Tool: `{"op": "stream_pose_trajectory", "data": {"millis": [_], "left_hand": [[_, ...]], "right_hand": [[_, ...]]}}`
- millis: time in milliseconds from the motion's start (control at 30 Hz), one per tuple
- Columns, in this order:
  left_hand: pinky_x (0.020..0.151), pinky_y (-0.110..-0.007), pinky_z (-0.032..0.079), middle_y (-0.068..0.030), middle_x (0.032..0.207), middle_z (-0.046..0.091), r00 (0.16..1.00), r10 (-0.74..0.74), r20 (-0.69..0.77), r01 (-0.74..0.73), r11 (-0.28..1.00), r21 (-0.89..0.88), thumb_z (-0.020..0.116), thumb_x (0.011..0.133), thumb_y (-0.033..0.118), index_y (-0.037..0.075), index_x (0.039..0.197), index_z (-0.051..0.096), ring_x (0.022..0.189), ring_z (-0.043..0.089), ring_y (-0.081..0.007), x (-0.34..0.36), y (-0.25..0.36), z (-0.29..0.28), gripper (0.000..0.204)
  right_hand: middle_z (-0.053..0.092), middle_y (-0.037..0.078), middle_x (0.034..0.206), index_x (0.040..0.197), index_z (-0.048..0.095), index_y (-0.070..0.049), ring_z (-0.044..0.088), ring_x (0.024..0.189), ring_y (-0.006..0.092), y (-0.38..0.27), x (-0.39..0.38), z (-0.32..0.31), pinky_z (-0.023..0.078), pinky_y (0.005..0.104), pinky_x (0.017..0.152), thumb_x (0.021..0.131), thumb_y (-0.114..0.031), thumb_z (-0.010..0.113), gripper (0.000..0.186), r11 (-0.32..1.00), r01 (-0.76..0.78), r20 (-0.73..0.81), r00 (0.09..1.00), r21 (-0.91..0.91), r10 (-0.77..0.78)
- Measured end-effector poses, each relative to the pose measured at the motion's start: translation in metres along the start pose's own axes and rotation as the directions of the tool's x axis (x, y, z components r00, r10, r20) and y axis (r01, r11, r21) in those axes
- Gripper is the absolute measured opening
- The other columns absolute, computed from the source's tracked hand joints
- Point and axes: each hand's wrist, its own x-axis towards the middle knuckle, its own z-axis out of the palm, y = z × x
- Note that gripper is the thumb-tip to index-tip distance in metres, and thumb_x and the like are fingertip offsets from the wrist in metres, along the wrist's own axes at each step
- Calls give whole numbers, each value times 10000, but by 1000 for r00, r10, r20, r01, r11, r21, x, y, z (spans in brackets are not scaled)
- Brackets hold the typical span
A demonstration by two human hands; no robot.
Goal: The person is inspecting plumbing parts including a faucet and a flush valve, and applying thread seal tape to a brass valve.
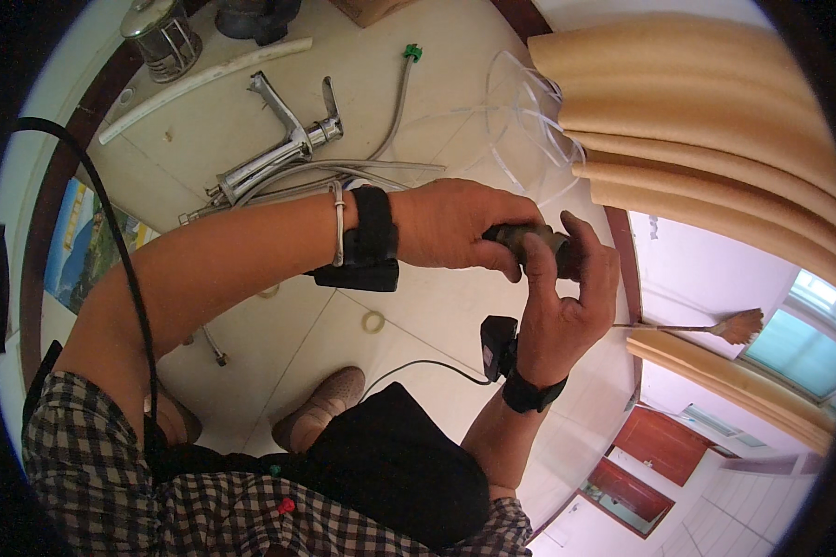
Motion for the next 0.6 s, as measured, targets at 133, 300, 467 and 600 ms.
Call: {"op": "stream_pose_trajectory", "data": {"millis": [133,300,467,600], "left_hand": [[724,-337,488,-89,898,652,1000,17,8,-17,1000,-9,676,812,270,86,1100,532,828,634,-227,2,-1,3,371],[733,-343,488,-94,884,648,998,14,-58,-14,1000,6,673,818,278,88,1128,523,826,631,-236,2,-1,-5,393],[736,-355,478,-99,873,649,999,-47,-13,46,998,-49,667,804,312,91,1089,547,819,629,-248,0,6,-6,380],[734,-365,466,-98,852,650,999,33,-43,-33,999,1,658,791,342,98,1037,572,819,626,-256,-1,-3,0,357]], "right_hand": [[599,119,1042,1156,582,-4,575,998,198,1,1,-1,471,295,841,788,-15,657,376,997,-13,4,1000,78,13],[580,149,1162,1164,573,1,559,1060,237,7,5,-6,457,331,893,818,16,590,347,947,309,99,943,91,-318],[604,132,1082,1125,599,-6,570,1032,221,1,3,-2,462,322,874,812,5,612,313,990,109,40,993,92,-113],[593,127,1074,1152,582,-1,570,1027,221,0,2,0,469,327,869,814,-35,639,345,986,-167,47,985,21,166]]}}
